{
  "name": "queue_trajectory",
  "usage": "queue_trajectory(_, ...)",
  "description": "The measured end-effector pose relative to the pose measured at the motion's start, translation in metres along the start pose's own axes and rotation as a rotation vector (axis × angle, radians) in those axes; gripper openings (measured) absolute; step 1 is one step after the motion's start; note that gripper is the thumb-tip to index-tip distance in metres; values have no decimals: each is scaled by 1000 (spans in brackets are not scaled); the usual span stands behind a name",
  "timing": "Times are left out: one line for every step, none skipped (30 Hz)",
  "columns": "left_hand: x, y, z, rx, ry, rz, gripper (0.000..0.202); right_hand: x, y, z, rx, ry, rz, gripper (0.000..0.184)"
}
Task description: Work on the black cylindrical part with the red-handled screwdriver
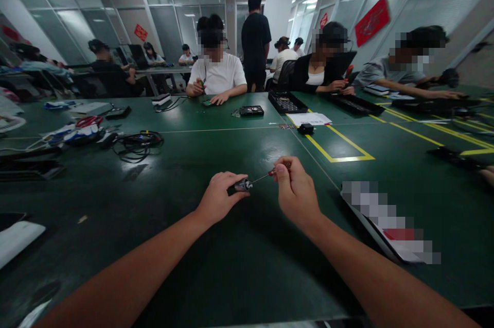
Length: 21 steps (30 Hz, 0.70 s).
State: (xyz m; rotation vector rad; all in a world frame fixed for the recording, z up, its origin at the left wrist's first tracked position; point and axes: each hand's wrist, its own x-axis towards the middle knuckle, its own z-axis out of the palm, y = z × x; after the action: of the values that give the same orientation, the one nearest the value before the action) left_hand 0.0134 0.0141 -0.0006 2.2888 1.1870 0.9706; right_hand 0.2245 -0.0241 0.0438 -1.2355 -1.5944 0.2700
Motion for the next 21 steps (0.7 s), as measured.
queue_trajectory(0, -1, 0, -3, -1, -5, 42, 0, 0, 0, -4, 2, 0, 18)
queue_trajectory(0, -1, 0, -7, -2, -11, 42, 1, 0, 0, -7, 2, -2, 18)
queue_trajectory(0, -1, 0, -11, -3, -17, 41, 1, 1, 0, -9, 3, -5, 17)
queue_trajectory(0, -1, -1, -14, -5, -27, 41, 1, 1, 0, -9, 4, -7, 17)
queue_trajectory(0, -1, -1, -18, -7, -36, 41, 2, 1, 0, -9, 4, -8, 17)
queue_trajectory(1, 0, -1, -23, -9, -45, 40, 2, 1, 0, -8, 3, -9, 17)
queue_trajectory(1, 0, -1, -31, -11, -53, 40, 2, 1, 1, -6, 3, -8, 17)
queue_trajectory(1, 1, -2, -40, -11, -61, 40, 2, 1, 1, -3, 2, -7, 17)
queue_trajectory(1, 2, -2, -50, -10, -69, 39, 2, 1, 1, 0, 1, -6, 17)
queue_trajectory(2, 2, -2, -61, -11, -76, 39, 1, 2, 1, 2, 1, -5, 17)
queue_trajectory(2, 2, -2, -72, -11, -83, 39, 1, 2, 1, 5, 1, -4, 17)
queue_trajectory(2, 2, -2, -82, -9, -91, 38, 1, 2, 1, 8, 2, -4, 17)
queue_trajectory(1, 2, -3, -91, -7, -97, 38, 1, 2, 1, 9, 3, 0, 17)
queue_trajectory(1, 3, -3, -100, -5, -101, 38, 0, 3, 1, 8, 4, 5, 17)
queue_trajectory(1, 3, -3, -106, -2, -104, 38, 0, 3, 1, 5, 5, 11, 17)
queue_trajectory(1, 3, -3, -112, 1, -106, 38, 0, 4, 0, 4, 6, 16, 17)
queue_trajectory(1, 3, -3, -118, 4, -106, 37, 0, 4, 0, 2, 9, 21, 18)
queue_trajectory(1, 3, -3, -124, 7, -107, 37, 1, 4, 0, 2, 11, 24, 18)
queue_trajectory(1, 3, -3, -131, 11, -108, 37, 1, 5, 0, 3, 13, 27, 18)
queue_trajectory(1, 3, -3, -136, 15, -111, 36, 1, 5, 1, 6, 15, 27, 18)
queue_trajectory(1, 3, -3, -141, 18, -115, 36, 1, 5, 1, 7, 16, 28, 18)
